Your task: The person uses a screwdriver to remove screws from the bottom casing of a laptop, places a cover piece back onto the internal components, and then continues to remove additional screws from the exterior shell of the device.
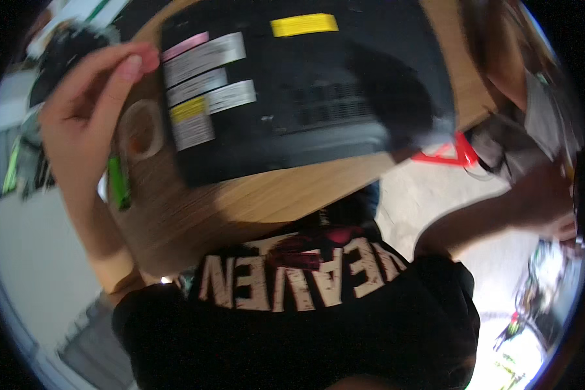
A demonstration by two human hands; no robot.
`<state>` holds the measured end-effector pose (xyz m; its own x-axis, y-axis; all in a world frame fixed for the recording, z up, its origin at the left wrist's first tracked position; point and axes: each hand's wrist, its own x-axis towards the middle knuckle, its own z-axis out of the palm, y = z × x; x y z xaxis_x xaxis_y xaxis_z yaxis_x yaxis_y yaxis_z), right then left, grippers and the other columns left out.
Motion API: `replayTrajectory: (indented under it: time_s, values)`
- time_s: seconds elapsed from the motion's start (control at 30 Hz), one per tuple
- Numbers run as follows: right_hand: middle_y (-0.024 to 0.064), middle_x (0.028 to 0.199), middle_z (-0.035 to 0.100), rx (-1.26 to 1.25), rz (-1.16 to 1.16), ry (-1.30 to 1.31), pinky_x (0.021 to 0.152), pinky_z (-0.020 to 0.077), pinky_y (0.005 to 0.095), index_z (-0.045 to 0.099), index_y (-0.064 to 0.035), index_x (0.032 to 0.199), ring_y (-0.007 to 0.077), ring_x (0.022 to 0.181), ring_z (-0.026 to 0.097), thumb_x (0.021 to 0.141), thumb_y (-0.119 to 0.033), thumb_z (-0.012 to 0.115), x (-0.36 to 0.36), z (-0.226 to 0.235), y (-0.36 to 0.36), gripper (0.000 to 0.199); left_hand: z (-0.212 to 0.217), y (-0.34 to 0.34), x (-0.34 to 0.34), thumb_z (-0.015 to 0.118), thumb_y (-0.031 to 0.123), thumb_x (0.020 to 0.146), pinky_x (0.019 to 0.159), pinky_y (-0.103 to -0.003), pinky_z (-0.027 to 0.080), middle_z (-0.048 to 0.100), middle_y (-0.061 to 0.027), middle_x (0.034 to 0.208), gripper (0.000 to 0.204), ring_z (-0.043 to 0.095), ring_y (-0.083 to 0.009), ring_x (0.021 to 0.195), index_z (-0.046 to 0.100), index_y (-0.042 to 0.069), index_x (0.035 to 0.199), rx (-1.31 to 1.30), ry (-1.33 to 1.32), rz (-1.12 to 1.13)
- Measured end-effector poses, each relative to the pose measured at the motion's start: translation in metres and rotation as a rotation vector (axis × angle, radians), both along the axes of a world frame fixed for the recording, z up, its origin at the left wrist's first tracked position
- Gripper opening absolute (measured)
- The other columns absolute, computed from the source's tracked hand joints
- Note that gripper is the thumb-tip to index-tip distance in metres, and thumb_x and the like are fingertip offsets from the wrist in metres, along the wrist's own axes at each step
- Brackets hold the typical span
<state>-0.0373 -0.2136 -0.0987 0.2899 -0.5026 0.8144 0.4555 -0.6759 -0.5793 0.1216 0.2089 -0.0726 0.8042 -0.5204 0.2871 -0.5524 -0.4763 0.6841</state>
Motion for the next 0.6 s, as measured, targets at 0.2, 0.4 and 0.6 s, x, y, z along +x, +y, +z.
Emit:
replayTrajectory:
  time_s: [0.2,0.4,0.6]
  values:
    - [0.0164,0.098,0.062,0.219,0.064,-0.090,0.082,0.0499,0.0385,0.052,0.0025,0.113,0.0233,0.090,0.061,0.094,-0.008,0.049,0.024,-0.017,0.009,0.022,-0.031,0.123,-0.032,0.069,0.010,0.082,0.065,-0.025,0.048,0.069,-0.0064,0.086,0.015,0.060,-0.0120,0.070,0.070,0.002,0.095,0.393,0.015,0.512]
    - [0.0180,0.100,0.059,0.279,0.175,-0.059,0.086,0.0475,0.0450,0.054,0.0037,0.108,0.0261,0.093,0.059,0.096,-0.007,0.044,0.048,-0.024,0.033,0.019,-0.054,0.120,-0.047,0.070,0.009,0.078,0.061,-0.028,0.046,0.065,-0.0090,0.078,0.015,0.059,-0.0170,0.065,0.070,0.004,0.092,0.352,0.006,0.508]
    - [0.0232,0.109,0.058,0.229,0.101,0.002,0.092,0.0451,0.0463,0.049,0.0081,0.119,0.0310,0.103,0.056,0.096,-0.013,0.049,0.054,-0.021,0.061,0.031,-0.079,0.090,-0.024,0.069,0.011,0.076,0.064,-0.034,0.048,0.065,-0.0082,0.082,0.012,0.061,-0.0254,0.071,0.068,0.004,0.086,0.312,-0.058,0.342]
